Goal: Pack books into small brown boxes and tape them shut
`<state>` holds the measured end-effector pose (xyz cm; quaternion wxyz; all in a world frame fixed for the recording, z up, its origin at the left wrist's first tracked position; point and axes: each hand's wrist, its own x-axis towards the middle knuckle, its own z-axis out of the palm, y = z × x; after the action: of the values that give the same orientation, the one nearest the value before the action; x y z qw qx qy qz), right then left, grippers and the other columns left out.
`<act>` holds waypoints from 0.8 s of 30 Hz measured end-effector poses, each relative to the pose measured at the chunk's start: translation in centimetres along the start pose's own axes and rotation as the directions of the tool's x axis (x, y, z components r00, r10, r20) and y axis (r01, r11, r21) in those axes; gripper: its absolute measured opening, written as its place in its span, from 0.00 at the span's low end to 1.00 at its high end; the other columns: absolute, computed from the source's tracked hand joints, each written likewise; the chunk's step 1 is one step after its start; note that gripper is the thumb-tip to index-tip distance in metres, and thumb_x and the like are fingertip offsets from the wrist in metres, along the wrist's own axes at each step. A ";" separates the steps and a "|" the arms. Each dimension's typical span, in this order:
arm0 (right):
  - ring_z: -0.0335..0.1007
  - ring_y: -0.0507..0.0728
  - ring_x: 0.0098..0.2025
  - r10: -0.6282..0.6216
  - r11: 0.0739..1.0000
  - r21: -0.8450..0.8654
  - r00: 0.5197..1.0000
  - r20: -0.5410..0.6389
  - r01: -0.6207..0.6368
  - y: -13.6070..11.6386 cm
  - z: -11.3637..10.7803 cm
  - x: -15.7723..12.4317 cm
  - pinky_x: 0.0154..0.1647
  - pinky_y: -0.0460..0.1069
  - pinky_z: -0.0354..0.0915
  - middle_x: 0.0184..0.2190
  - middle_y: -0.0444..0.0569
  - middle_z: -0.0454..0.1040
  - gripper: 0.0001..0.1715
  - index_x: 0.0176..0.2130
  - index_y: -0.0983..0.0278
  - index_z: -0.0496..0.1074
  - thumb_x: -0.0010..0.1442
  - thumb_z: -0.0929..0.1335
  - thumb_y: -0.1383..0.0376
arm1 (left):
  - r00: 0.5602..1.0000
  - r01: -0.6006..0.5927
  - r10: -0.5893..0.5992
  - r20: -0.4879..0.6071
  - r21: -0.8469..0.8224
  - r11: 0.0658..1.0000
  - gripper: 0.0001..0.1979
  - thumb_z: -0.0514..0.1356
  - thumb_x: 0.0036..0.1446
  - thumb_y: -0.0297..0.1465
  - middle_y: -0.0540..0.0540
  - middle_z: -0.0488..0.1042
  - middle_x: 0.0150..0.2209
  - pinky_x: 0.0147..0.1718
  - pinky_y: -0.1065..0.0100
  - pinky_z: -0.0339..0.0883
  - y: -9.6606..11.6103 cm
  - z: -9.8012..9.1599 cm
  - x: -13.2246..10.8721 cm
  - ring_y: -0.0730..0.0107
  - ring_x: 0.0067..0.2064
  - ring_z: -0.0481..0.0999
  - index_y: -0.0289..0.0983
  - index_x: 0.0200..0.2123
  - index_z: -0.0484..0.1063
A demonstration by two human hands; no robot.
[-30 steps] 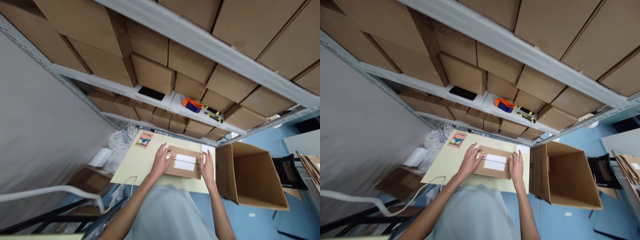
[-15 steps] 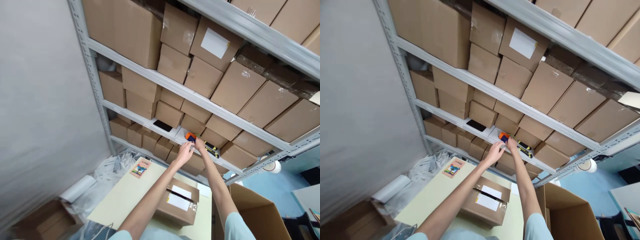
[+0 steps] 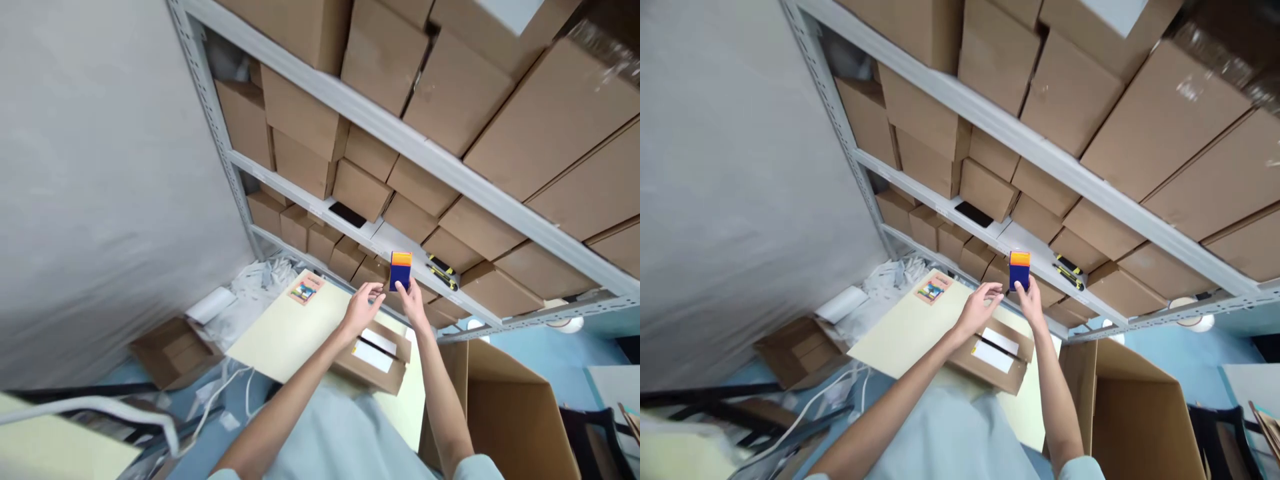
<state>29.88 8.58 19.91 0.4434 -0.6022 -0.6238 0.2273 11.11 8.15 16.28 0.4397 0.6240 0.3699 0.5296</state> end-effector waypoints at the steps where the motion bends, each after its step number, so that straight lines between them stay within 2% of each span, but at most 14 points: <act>1: 0.79 0.64 0.51 0.024 0.997 0.078 1.000 0.005 -0.024 -0.7 0.4 -2.6 0.55 0.56 0.75 0.51 0.58 0.82 0.30 0.56 0.64 0.74 0.73 0.66 0.43 | 1.000 0.014 -0.013 0.012 -0.028 1.000 0.11 0.63 0.70 0.38 0.42 0.82 0.48 0.50 0.57 0.84 0.4 0.0 -1.1 0.59 0.47 0.86 0.43 0.52 0.77; 3: 0.79 0.64 0.51 0.090 0.984 0.156 0.996 -0.008 -0.087 -2.5 1.0 -7.0 0.56 0.57 0.75 0.50 0.56 0.82 0.27 0.56 0.62 0.75 0.73 0.66 0.44 | 0.999 0.039 -0.038 0.036 -0.039 0.998 0.09 0.64 0.70 0.38 0.43 0.82 0.47 0.50 0.57 0.83 1.5 -0.1 -3.2 0.60 0.47 0.85 0.43 0.50 0.77; 6: 0.79 0.62 0.51 0.162 0.971 0.186 0.984 -0.067 -0.148 -5.1 1.2 -11.0 0.57 0.56 0.75 0.49 0.54 0.82 0.25 0.55 0.61 0.75 0.73 0.68 0.45 | 0.995 0.052 -0.051 0.081 -0.008 0.999 0.07 0.63 0.71 0.37 0.43 0.82 0.46 0.50 0.59 0.81 3.4 -0.6 -5.5 0.61 0.46 0.84 0.42 0.47 0.78; 11: 0.81 0.63 0.49 0.206 0.953 0.238 0.977 -0.060 -0.186 -7.5 0.1 -13.9 0.54 0.56 0.77 0.47 0.53 0.84 0.28 0.52 0.62 0.78 0.70 0.71 0.42 | 0.976 -0.012 0.015 0.215 -0.013 1.000 0.06 0.63 0.72 0.34 0.43 0.82 0.46 0.50 0.64 0.78 6.2 -1.9 -7.8 0.63 0.47 0.83 0.40 0.47 0.79; 14: 0.83 0.64 0.45 0.240 0.955 0.187 0.970 -0.029 -0.230 -8.2 -0.4 -15.0 0.50 0.56 0.79 0.43 0.53 0.86 0.32 0.49 0.62 0.80 0.67 0.73 0.38 | 0.966 -0.049 0.048 0.256 -0.002 0.999 0.05 0.63 0.72 0.33 0.44 0.83 0.45 0.50 0.64 0.78 7.3 -2.7 -8.8 0.63 0.48 0.84 0.40 0.46 0.79; 18: 0.83 0.63 0.42 0.217 0.972 0.093 0.976 0.017 -0.218 -8.7 -0.7 -16.1 0.46 0.56 0.79 0.42 0.52 0.86 0.31 0.48 0.60 0.82 0.66 0.73 0.37 | 0.960 -0.044 0.037 0.277 0.017 0.999 0.07 0.66 0.70 0.33 0.43 0.83 0.46 0.50 0.64 0.78 8.3 -4.8 -8.6 0.63 0.47 0.84 0.39 0.49 0.80; 21: 0.82 0.63 0.44 0.144 0.990 -0.005 0.989 0.029 -0.144 -9.1 -1.3 -16.9 0.47 0.56 0.79 0.45 0.54 0.85 0.27 0.50 0.59 0.81 0.68 0.73 0.41 | 0.982 -0.044 0.046 0.182 -0.017 0.999 0.19 0.67 0.69 0.37 0.40 0.81 0.51 0.50 0.62 0.79 9.6 -7.1 -7.3 0.62 0.49 0.82 0.38 0.60 0.77; 24: 0.81 0.63 0.45 0.045 0.992 -0.118 0.996 0.080 -0.035 -9.6 -2.1 -17.4 0.47 0.56 0.78 0.44 0.54 0.83 0.19 0.48 0.59 0.80 0.71 0.73 0.47 | 0.979 -0.121 0.121 0.166 -0.011 0.993 0.22 0.67 0.69 0.41 0.38 0.80 0.55 0.51 0.59 0.80 11.3 -8.7 -5.7 0.59 0.52 0.81 0.39 0.62 0.77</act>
<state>24.30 -10.18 23.99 0.3769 -0.6296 -0.6415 0.2239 1.55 0.39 25.49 0.4364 0.6870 0.2931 0.5017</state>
